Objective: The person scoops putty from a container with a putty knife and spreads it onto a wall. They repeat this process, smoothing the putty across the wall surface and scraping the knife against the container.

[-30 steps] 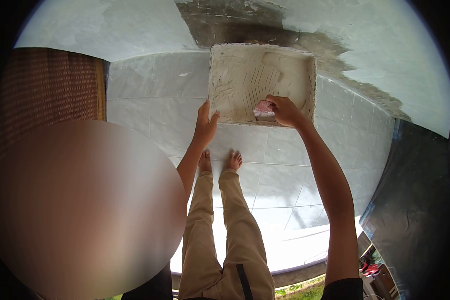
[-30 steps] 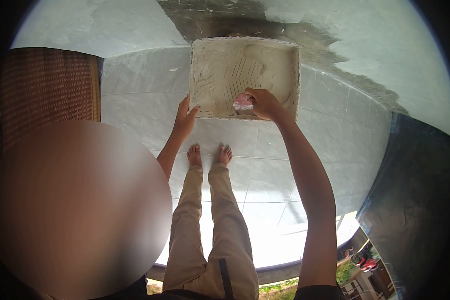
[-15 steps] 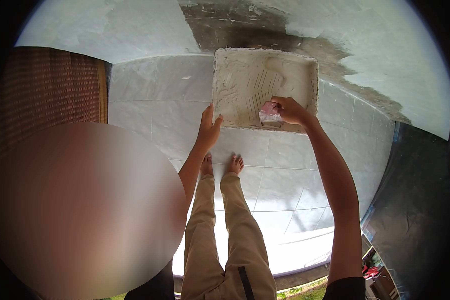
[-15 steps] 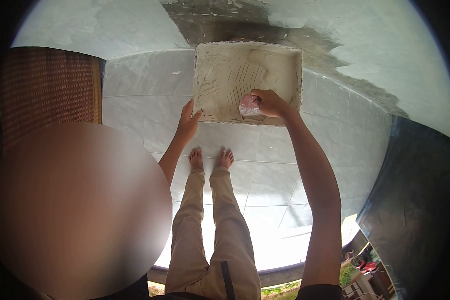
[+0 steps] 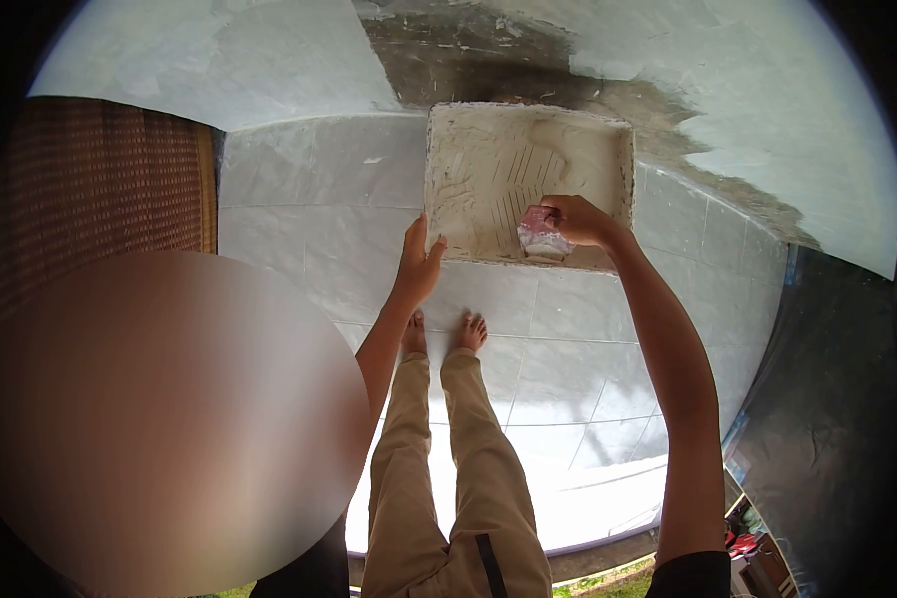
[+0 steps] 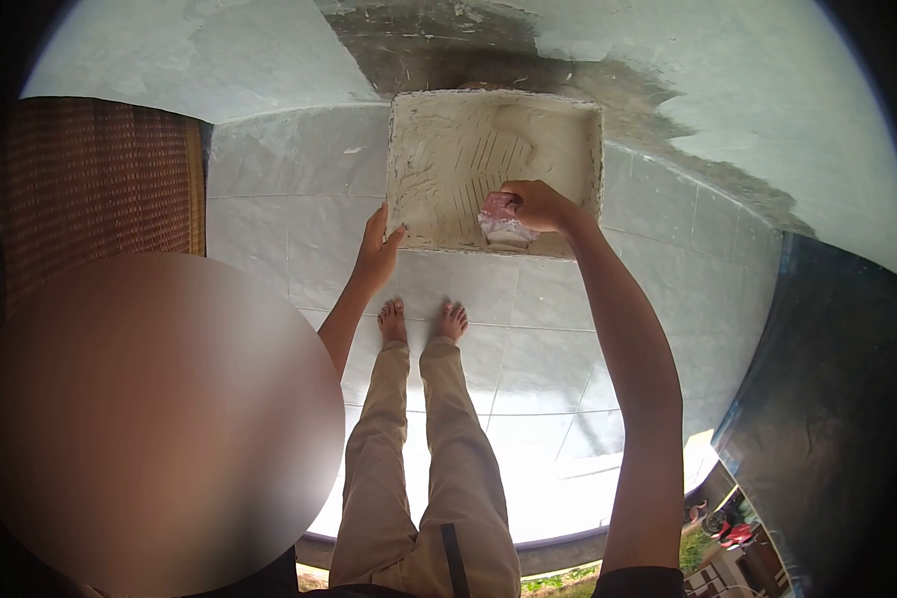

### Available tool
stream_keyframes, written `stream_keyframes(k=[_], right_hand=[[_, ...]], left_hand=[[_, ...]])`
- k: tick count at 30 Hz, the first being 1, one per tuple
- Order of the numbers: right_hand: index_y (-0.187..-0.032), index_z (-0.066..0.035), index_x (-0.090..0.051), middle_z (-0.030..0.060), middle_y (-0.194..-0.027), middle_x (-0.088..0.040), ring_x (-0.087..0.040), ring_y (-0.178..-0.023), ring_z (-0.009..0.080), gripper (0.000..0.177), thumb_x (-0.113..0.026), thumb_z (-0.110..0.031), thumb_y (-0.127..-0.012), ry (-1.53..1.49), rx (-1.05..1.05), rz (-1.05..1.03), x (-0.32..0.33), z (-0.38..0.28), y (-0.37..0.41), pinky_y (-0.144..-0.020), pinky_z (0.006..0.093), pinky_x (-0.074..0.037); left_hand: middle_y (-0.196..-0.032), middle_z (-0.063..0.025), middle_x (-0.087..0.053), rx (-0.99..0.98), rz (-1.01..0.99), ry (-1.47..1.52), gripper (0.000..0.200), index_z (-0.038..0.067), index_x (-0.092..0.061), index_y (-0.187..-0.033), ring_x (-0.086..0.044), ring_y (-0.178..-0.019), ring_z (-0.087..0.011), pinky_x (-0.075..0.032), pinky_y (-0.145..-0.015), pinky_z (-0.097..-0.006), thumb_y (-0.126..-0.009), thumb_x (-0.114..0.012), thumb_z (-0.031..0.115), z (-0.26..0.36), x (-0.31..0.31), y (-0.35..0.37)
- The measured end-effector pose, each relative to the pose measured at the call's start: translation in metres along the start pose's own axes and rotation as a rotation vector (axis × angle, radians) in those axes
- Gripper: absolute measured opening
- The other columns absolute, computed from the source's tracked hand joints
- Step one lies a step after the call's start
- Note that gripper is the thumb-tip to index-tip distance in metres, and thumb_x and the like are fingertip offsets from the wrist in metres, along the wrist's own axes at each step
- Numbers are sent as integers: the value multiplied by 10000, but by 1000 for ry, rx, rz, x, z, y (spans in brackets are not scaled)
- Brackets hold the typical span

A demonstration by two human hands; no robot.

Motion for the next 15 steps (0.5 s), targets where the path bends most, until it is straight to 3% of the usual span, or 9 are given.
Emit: stream_keyframes(k=[3,6,8,9,11,12,14,15], right_hand=[[-1194,-59,-643,175,-992,-707,-663,-923,302,313,-572,-84,-890,71,41,5,3,11,-10,-813,396,-502],[-1159,-46,-661,163,-987,-706,-663,-907,273,287,-574,-93,-890,105,-6,-84,10,12,-12,-809,394,-501],[-1143,-40,-679,134,-947,-701,-659,-888,215,270,-595,-104,-894,-29,-199,-179,19,8,-6,-792,376,-500],[-1143,-40,-679,134,-947,-701,-659,-888,215,270,-595,-104,-894,-27,-194,-173,21,8,-3,-792,376,-500],[-1225,3,-636,107,-1032,-689,-631,-912,200,307,-619,-95,-935,-211,-212,-78,25,17,5,-798,354,-513],[-1225,3,-636,107,-1032,-689,-631,-912,200,307,-619,-95,-935,-208,-202,-66,24,25,6,-798,354,-513],[-1282,40,-607,92,-1095,-675,-637,-953,185,348,-604,-116,-971,-682,-236,-50,20,46,9,-846,329,-530],[-1282,40,-607,92,-1095,-675,-637,-953,185,348,-604,-116,-971,-678,-223,-38,22,47,16,-846,329,-530]], left_hand=[[-1523,-196,-328,19,3,59,634,-4,-269,-1552,-341,-1443,-278,-323,-1171,-378,-1021,-550,196,0,0,-1],[-1512,-195,-345,59,-15,63,637,-4,-272,-1549,-351,-1437,-278,-307,-1177,-382,-1017,-556,198,6,3,0],[-1508,-196,-354,52,-22,73,625,-12,-296,-1533,-360,-1432,-280,-291,-1182,-385,-1011,-564,202,8,4,0],[-1508,-196,-354,44,-19,71,625,-12,-296,-1533,-360,-1432,-280,-291,-1182,-385,-1011,-564,202,11,4,1],[-1471,-258,-426,-18,51,39,596,-43,-366,-1479,-400,-1394,-365,-315,-1155,-421,-986,-567,226,16,6,3],[-1471,-258,-426,-33,57,36,596,-43,-366,-1479,-400,-1394,-365,-315,-1155,-421,-986,-567,226,20,9,3],[-1436,-263,-468,-42,83,-37,567,-41,-402,-1456,-423,-1375,-372,-322,-1150,-423,-983,-566,226,33,15,3],[-1436,-263,-468,-59,89,-39,567,-41,-402,-1456,-423,-1375,-372,-322,-1150,-423,-983,-566,226,39,17,2]])
Point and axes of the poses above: each hand's wrist, its own y-axis away from the middle knuckle, its own x-axis out of the back of the hand, z = x × y, the point moved 2 cm from there along -y, towards the middle knuckle
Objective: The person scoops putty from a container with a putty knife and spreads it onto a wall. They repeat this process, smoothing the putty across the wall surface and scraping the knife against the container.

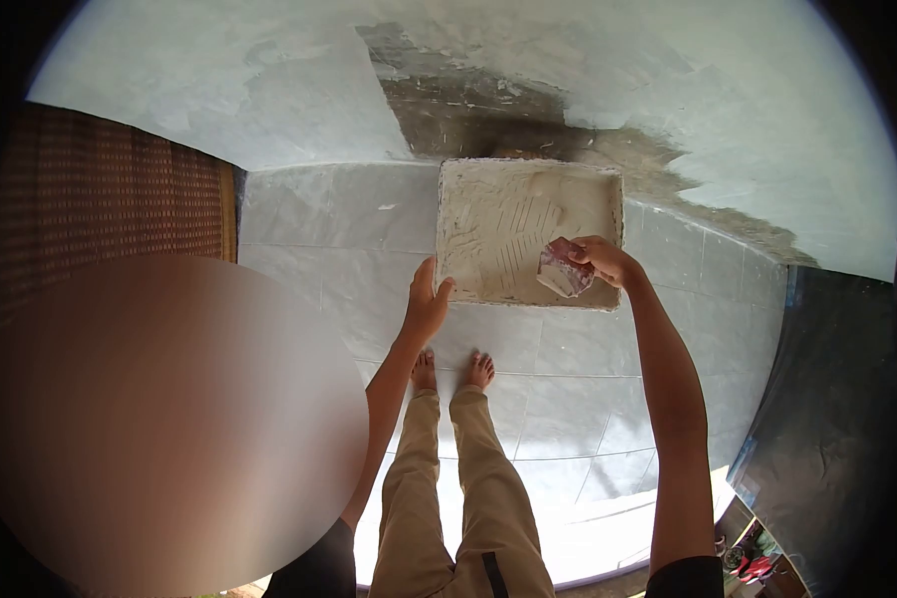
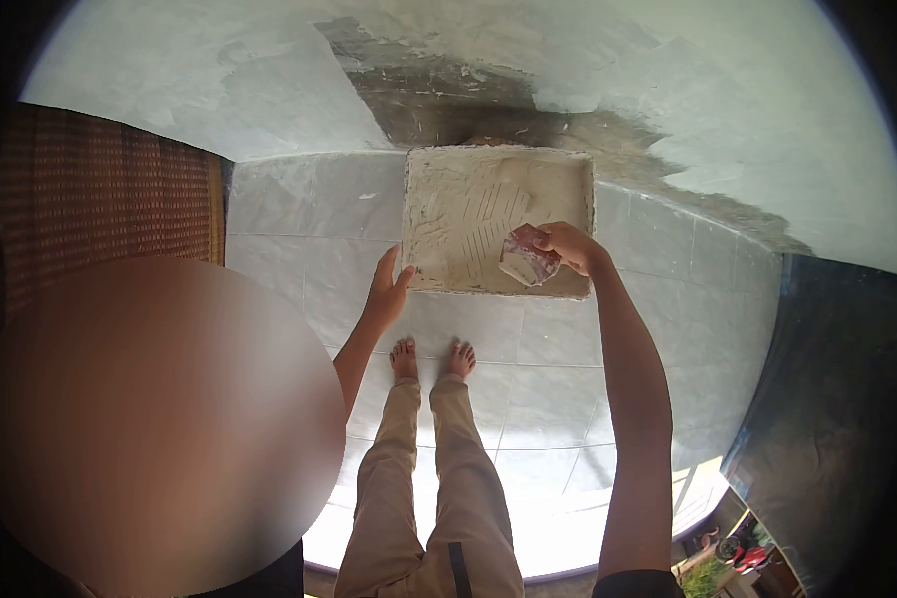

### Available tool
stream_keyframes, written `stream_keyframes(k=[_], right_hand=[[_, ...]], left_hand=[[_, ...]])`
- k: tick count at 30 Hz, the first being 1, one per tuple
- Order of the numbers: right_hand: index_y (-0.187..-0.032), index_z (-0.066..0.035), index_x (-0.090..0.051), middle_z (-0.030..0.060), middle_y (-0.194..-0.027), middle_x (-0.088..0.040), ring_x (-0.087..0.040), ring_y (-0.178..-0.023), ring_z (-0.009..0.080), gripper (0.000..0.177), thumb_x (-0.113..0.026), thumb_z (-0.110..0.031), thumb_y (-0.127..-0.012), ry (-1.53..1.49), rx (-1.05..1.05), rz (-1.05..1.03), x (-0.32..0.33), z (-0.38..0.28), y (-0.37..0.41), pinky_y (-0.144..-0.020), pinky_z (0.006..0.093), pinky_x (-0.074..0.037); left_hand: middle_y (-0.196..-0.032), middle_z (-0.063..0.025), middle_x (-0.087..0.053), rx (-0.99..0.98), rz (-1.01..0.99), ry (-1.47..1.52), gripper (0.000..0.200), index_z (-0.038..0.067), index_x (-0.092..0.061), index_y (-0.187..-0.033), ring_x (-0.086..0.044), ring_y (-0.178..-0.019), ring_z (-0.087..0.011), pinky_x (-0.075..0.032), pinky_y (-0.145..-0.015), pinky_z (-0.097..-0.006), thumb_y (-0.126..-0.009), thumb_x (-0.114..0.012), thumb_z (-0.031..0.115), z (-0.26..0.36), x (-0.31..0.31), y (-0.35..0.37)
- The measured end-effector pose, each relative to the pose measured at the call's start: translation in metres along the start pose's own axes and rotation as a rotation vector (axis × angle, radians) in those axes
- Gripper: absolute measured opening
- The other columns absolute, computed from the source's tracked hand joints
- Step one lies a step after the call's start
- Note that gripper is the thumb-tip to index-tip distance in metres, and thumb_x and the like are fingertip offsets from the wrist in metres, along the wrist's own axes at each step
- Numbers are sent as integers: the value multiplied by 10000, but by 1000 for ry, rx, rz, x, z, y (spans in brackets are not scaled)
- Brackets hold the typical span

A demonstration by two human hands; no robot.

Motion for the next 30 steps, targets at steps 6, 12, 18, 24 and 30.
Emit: stream_keyframes(k=[6,12,18,24,30], right_hand=[[-1391,82,-471,127,-1334,-585,-596,-1190,215,406,-477,-95,-1026,-642,70,-20,-14,6,35,-1016,365,-502],[-1451,41,-435,104,-1434,-532,-550,-1270,206,469,-503,-113,-1014,-1086,339,-4,-37,-19,88,-1083,379,-455],[-1426,27,-465,81,-1358,-592,-587,-1218,174,460,-551,-141,-1007,-1072,674,-204,-21,-89,144,-1051,348,-463],[-1435,-24,-462,68,-1357,-597,-609,-1196,186,454,-558,-126,-1003,-1071,955,-260,0,-228,249,-1011,357,-501],[-1451,-45,-442,59,-1373,-580,-593,-1225,200,477,-563,-129,-998,-932,1168,-163,21,-365,361,-1027,372,-497]], left_hand=[[-1423,-235,-507,5,11,76,524,-41,-448,-1429,-465,-1351,-348,-341,-1138,-409,-989,-561,221,37,22,-11],[-1385,-181,-572,-11,43,263,435,6,-500,-1412,-523,-1320,-277,-396,-1097,-390,-1010,-551,165,121,67,-33],[-1372,-159,-583,-244,122,310,406,16,-499,-1416,-533,-1296,-245,-421,-1074,-368,-1030,-519,139,274,142,-59],[-1363,-150,-584,-561,241,335,407,27,-481,-1433,-534,-1290,-232,-425,-1062,-354,-1030,-478,75,418,215,-72],[-1387,-142,-568,-785,359,327,413,43,-475,-1444,-515,-1311,-226,-408,-1073,-351,-1033,-480,76,550,294,-60]])
Point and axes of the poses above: each hand's wrist, its own y-axis away from the middle knuckle, its own x-axis out of the back of the hand, z = x × y, the point moved 2 cm from there along -y, towards the middle knuckle
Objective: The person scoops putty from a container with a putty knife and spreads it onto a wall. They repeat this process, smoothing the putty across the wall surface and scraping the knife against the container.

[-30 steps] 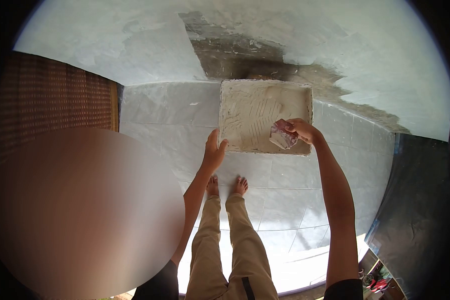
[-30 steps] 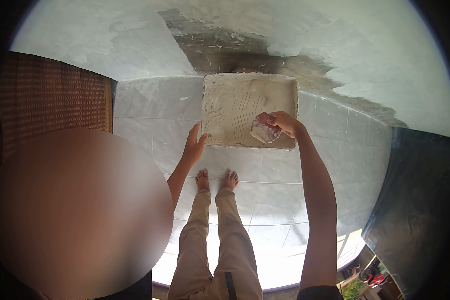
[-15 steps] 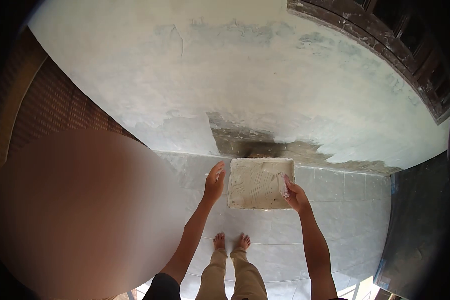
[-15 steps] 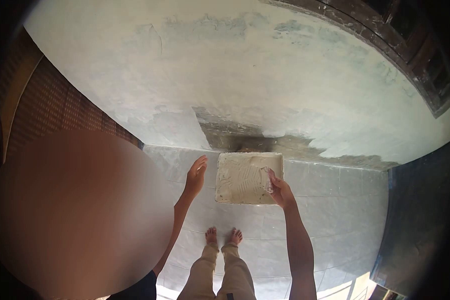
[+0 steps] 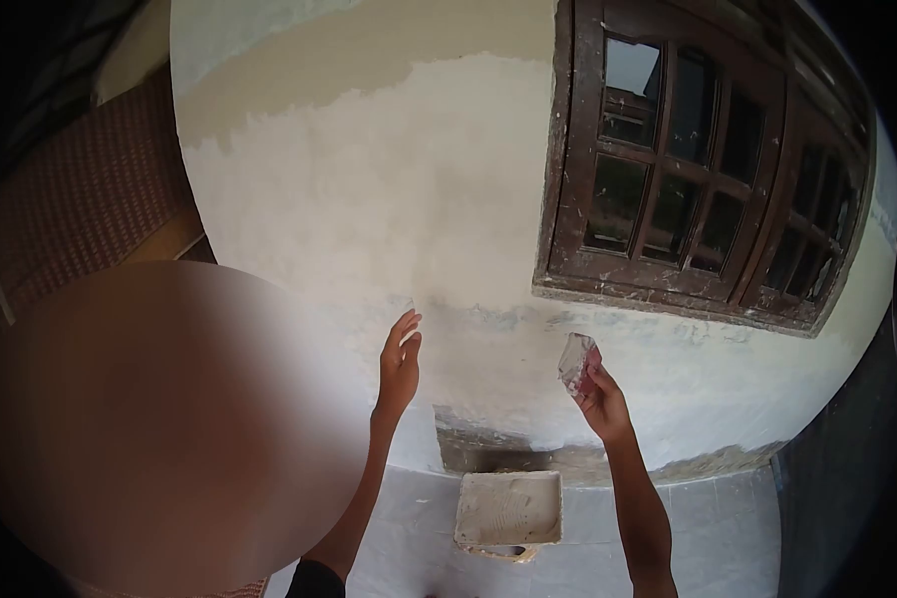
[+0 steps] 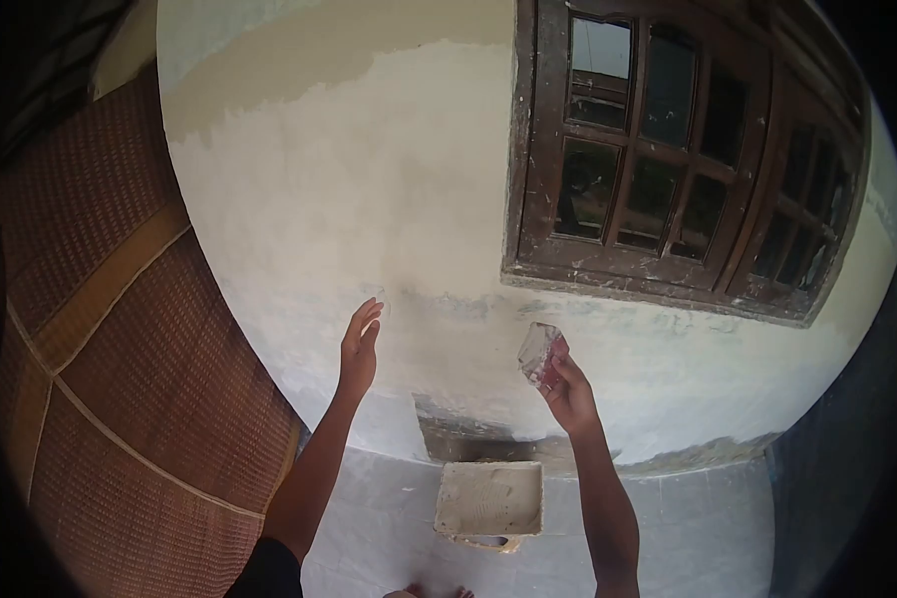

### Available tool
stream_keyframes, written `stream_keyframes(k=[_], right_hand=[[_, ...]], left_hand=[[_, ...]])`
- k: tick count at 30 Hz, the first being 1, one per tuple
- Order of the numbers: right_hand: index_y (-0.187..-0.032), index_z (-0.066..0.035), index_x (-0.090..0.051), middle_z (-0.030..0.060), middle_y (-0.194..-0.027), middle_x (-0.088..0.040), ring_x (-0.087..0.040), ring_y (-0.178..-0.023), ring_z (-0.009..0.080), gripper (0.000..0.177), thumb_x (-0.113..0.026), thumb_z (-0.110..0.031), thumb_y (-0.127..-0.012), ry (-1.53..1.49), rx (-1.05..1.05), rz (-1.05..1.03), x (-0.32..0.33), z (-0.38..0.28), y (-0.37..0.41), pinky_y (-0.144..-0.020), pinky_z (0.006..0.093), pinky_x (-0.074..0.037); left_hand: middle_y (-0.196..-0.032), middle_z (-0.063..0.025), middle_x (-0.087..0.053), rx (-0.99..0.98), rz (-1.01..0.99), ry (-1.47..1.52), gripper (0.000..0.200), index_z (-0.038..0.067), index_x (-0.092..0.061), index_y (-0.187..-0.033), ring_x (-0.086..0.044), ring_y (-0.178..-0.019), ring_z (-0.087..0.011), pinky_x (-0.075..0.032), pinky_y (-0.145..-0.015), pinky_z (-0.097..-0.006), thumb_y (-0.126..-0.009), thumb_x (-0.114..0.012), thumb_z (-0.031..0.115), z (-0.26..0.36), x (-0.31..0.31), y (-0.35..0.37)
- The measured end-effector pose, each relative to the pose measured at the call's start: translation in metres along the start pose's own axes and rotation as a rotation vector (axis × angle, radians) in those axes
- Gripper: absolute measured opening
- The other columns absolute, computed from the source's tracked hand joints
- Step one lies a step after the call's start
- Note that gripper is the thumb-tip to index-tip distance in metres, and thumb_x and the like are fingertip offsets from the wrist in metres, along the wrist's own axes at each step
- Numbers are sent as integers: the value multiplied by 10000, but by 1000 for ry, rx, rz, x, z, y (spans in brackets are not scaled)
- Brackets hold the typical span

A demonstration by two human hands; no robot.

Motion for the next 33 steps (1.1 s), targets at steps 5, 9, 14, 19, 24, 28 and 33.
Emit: stream_keyframes(k=[5,9,14,19,24,28,33], right_hand=[[-1363,-54,-526,61,-1297,-635,-638,-1161,184,356,-551,-112,-1013,44,124,-61,-99,-65,-59,-997,373,-525],[-1388,-70,-524,30,-1273,-635,-623,-1131,140,370,-546,-129,-1023,209,293,-125,-203,-93,-92,-961,330,-514],[-1388,-39,-536,23,-1259,-641,-600,-1121,107,365,-534,-141,-1038,449,541,-98,-292,-93,-158,-927,283,-481],[-1310,9,-595,82,-1098,-699,-608,-992,92,316,-518,-151,-1049,1089,1021,-36,-361,-90,-205,-901,264,-476],[-1291,-31,-621,168,-1185,-701,-676,-1119,246,296,-522,-56,-1012,1391,1234,41,-398,-76,-221,-957,329,-504],[-1280,-40,-622,170,-1262,-665,-626,-1197,358,356,-557,49,-942,1528,1521,-12,-400,-61,-242,-1030,421,-489],[-1281,-66,-632,137,-1286,-659,-604,-1215,382,445,-618,80,-861,1775,1824,-3,-398,-45,-257,-1060,509,-464]], left_hand=[[-1417,-130,-544,-184,55,-66,411,52,-464,-1449,-490,-1336,-226,-412,-1082,-357,-1042,-485,105,74,29,-76],[-1450,-114,-514,-249,94,-86,409,72,-465,-1448,-466,-1361,-240,-402,-1104,-387,-1044,-485,130,112,55,-128],[-1502,-102,-446,-383,87,-171,453,82,-422,-1477,-412,-1398,-267,-343,-1144,-414,-1034,-481,156,127,88,-197],[-1554,-125,-350,-511,71,-346,509,88,-350,-1515,-342,-1435,-309,-310,-1165,-445,-1035,-490,187,116,114,-268],[-1586,-143,-287,-741,98,-494,583,34,-272,-1540,-293,-1457,-333,-264,-1185,-484,-1014,-494,151,91,129,-316],[-1596,-144,-281,-736,123,-528,608,29,-263,-1545,-291,-1463,-336,-216,-1199,-516,-996,-502,132,78,129,-331],[-1613,-130,-281,-788,199,-730,615,15,-280,-1546,-254,-1502,-305,-181,-1211,-527,-984,-500,134,55,123,-337]])
Point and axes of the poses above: each hand's wrist, its own y-axis away from the middle knuckle, its own x-axis out of the back of the hand, z = x × y, the point moved 2 cm from there along -y, towards the middle knuckle
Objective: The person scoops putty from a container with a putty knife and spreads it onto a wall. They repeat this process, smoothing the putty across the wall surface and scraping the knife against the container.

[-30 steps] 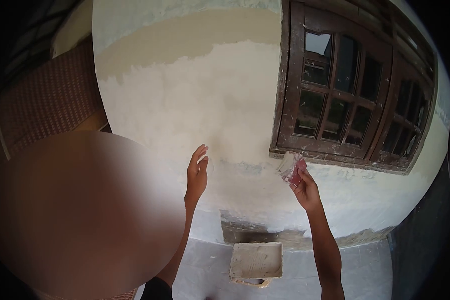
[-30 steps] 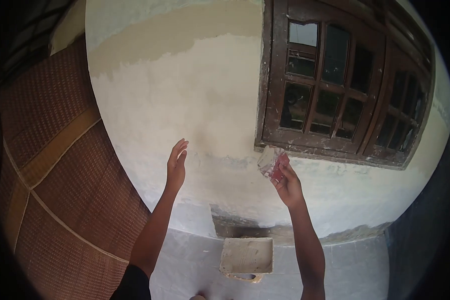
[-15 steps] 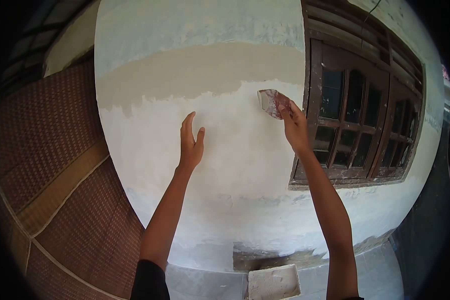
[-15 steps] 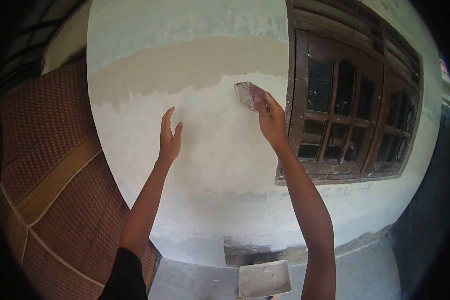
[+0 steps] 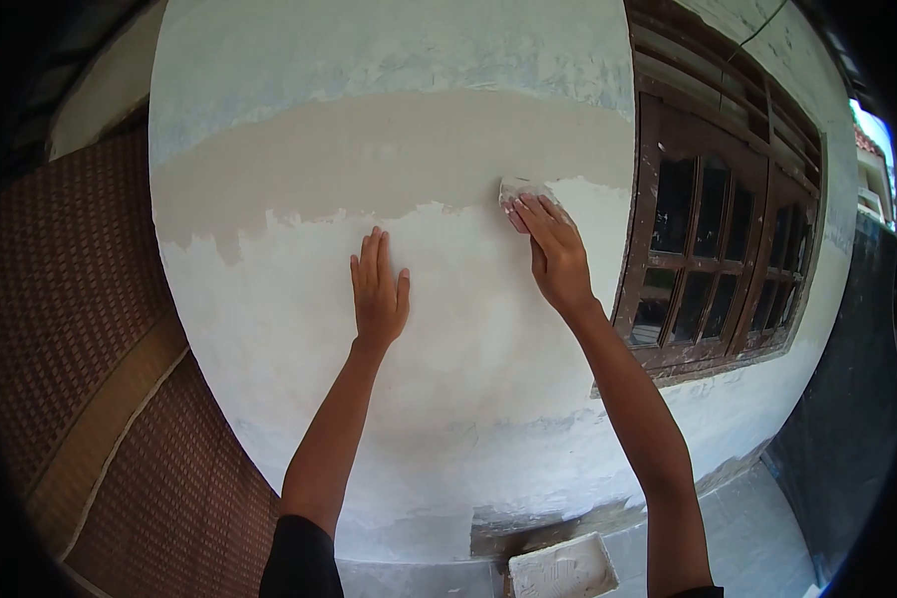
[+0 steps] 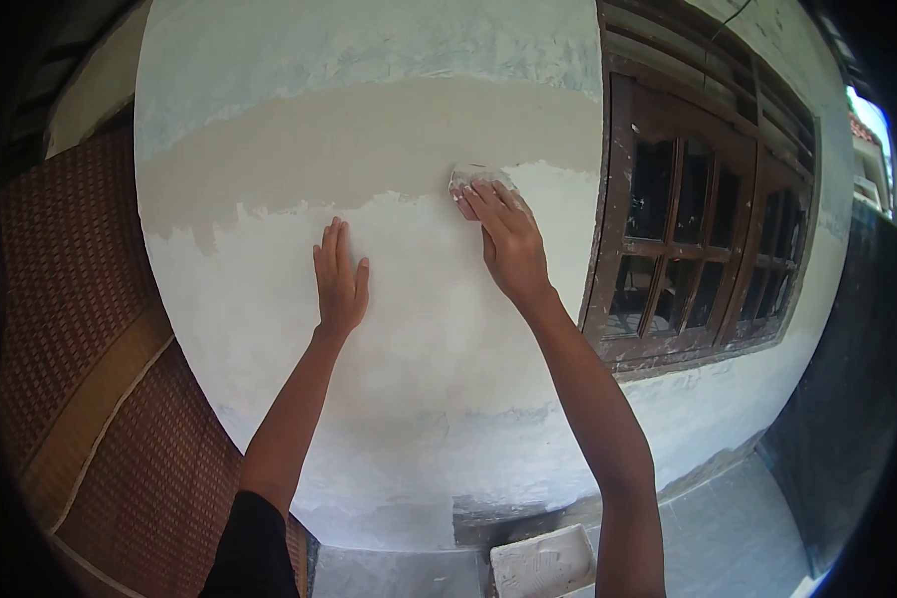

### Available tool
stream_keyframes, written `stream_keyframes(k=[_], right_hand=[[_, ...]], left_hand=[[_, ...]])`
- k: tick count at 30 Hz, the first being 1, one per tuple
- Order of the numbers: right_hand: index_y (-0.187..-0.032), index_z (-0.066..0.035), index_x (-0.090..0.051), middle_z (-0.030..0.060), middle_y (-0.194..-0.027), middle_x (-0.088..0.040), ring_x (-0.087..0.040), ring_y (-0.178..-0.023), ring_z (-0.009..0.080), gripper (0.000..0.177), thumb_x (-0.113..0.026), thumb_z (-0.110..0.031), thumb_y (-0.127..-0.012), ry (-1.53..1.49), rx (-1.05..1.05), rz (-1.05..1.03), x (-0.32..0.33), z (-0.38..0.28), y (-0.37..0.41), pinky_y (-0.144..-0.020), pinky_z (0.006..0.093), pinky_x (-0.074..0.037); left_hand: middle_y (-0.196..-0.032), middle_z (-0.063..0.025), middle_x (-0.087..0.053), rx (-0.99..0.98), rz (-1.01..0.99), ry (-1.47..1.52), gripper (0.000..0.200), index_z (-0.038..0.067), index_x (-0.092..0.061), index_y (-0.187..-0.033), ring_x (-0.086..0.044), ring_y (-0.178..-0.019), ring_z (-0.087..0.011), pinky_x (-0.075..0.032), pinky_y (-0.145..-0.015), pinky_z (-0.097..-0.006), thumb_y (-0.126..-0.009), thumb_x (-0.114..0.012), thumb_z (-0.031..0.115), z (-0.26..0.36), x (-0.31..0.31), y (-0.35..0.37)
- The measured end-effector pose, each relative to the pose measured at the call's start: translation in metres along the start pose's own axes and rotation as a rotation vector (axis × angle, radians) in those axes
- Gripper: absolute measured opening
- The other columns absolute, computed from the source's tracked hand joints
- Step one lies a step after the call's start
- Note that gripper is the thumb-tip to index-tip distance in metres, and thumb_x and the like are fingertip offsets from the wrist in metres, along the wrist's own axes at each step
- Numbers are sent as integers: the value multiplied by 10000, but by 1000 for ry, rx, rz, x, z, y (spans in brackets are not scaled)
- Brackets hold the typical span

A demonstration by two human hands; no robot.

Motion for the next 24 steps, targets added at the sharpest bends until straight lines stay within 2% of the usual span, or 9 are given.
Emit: stream_keyframes(k=[1,6,8,13,19,21,24], right_hand=[[-1272,-72,-648,137,-1294,-655,-599,-1226,375,447,-634,71,-848,78,-6,-8,-1,-4,0,-1049,534,-463],[-1246,-66,-672,132,-1308,-650,-595,-1239,359,425,-658,52,-838,154,11,0,-17,6,10,-1042,523,-469],[-1238,-65,-680,128,-1310,-651,-595,-1243,351,420,-668,44,-833,176,28,5,-22,8,12,-1042,513,-471],[-1237,-83,-687,111,-1296,-665,-605,-1242,324,408,-677,2,-838,250,29,-80,-30,12,22,-1025,456,-489],[-1250,-94,-673,108,-1304,-664,-627,-1225,298,383,-652,-42,-872,318,56,-181,-30,15,30,-1014,447,-493],[-1245,-92,-672,109,-1309,-661,-629,-1223,294,381,-650,-32,-869,324,66,-219,-27,15,37,-1014,449,-494],[-1233,-86,-672,110,-1301,-665,-635,-1215,293,380,-652,-16,-860,310,62,-293,-12,9,35,-1006,452,-500]], left_hand=[[-1613,-130,-281,-2,1,1,615,15,-280,-1546,-254,-1502,-305,-181,-1211,-527,-984,-500,134,-1,-1,0],[-1604,-135,-330,-54,75,-153,598,-7,-319,-1535,-296,-1493,-292,-192,-1218,-501,-987,-495,155,-3,-8,4],[-1611,-141,-307,-61,75,-145,605,-10,-298,-1542,-272,-1501,-302,-172,-1219,-513,-987,-476,153,-4,-11,3],[-1621,-149,-280,-68,67,-147,612,-10,-273,-1551,-243,-1511,-306,-148,-1222,-522,-988,-451,152,-4,-12,6],[-1621,-148,-280,-52,48,-149,603,-12,-275,-1550,-231,-1516,-305,-136,-1223,-518,-994,-436,157,-4,-12,6],[-1594,-149,-351,-65,106,-162,584,-15,-338,-1528,-300,-1494,-292,-175,-1216,-510,-988,-471,160,-3,-11,4],[-1597,-145,-345,-58,94,-180,586,-14,-335,-1530,-290,-1499,-291,-172,-1217,-507,-989,-471,165,-3,-11,4]])
Point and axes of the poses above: each hand's wrist, its own y-axis away from the middle knuckle, its own x-axis out of the back of the hand, z = x × y, the point moved 2 cm from there along -y, towards the middle knuckle
